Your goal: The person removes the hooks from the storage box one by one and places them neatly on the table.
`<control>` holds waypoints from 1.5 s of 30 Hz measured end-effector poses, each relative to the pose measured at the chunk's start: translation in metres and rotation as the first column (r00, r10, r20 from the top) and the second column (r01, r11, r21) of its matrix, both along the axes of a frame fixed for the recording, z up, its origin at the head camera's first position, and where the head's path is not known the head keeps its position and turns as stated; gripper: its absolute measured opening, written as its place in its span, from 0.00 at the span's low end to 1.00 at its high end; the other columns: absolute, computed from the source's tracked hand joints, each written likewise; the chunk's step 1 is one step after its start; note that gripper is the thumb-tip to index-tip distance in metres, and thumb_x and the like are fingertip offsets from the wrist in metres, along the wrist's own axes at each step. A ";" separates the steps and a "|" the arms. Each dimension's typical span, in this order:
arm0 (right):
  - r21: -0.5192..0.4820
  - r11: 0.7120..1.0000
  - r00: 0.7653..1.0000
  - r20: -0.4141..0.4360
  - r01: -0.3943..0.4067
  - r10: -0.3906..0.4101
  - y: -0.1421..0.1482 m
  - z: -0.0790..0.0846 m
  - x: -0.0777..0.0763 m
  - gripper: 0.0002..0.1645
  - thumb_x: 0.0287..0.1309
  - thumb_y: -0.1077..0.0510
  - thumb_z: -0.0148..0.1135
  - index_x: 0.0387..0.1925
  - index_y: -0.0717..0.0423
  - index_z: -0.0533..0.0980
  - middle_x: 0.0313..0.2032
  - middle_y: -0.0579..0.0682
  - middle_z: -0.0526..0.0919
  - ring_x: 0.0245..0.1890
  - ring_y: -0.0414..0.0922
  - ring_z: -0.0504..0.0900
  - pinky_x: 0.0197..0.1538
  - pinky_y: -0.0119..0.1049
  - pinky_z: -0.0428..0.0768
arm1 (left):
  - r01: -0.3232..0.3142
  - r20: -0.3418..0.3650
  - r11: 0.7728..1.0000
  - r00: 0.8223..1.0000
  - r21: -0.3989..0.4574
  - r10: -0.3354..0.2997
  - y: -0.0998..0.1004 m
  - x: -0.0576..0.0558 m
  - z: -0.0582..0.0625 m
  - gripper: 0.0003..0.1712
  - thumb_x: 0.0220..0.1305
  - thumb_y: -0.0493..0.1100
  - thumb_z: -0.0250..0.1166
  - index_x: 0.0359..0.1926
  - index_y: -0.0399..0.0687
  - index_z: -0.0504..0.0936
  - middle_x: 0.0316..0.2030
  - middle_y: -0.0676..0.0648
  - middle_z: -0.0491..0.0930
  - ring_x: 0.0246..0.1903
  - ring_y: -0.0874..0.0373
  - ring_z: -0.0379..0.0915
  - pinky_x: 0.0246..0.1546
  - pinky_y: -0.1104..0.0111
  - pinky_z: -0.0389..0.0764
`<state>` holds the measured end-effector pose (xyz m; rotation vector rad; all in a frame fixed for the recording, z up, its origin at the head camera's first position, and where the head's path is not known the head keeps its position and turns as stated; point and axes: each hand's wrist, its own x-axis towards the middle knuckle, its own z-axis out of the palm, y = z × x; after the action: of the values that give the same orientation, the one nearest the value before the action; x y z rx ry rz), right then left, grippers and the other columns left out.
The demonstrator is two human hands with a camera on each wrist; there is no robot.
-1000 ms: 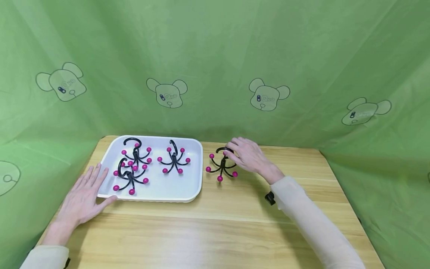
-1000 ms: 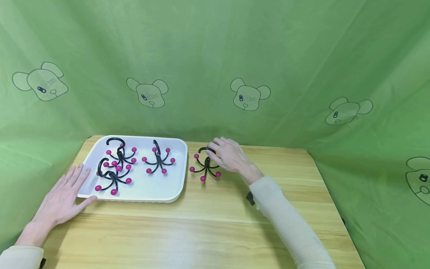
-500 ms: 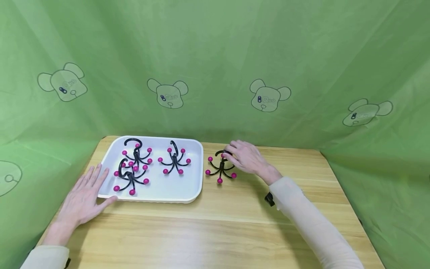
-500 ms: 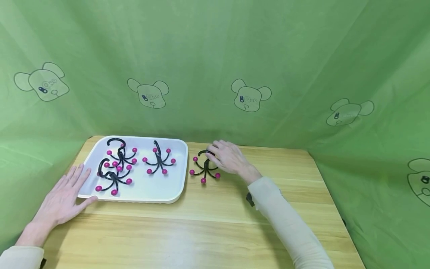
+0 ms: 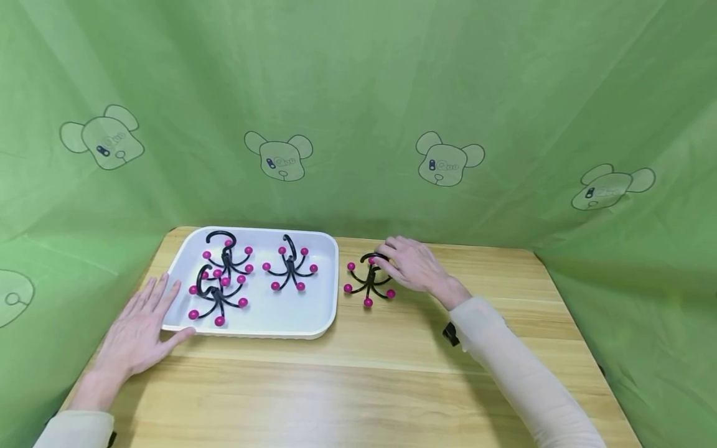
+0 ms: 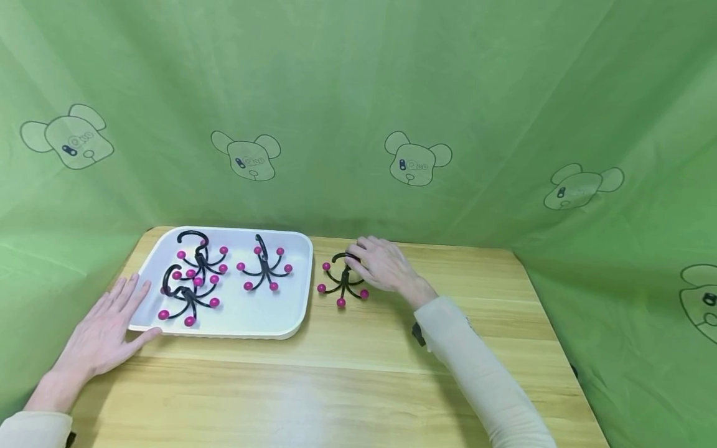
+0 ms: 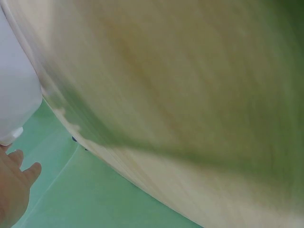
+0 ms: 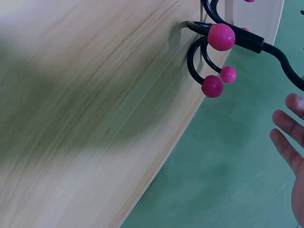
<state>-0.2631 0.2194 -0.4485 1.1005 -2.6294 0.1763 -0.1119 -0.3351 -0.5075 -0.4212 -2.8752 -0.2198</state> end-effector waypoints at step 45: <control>-0.034 0.995 0.991 0.101 0.095 -0.091 -0.061 0.046 0.023 0.45 0.69 0.28 0.54 0.76 0.49 0.68 0.68 0.57 0.80 0.69 0.57 0.77 0.73 0.58 0.76 | -0.008 0.022 1.000 1.000 0.010 0.008 0.001 0.002 0.003 0.59 0.70 0.70 0.61 0.85 0.41 0.48 0.84 0.31 0.44 0.84 0.33 0.39 0.76 0.78 0.12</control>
<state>-0.2397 0.1585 -0.4029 0.9774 -2.7463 0.2684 -0.1100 -0.3341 -0.5044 -0.4077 -2.8959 -0.2397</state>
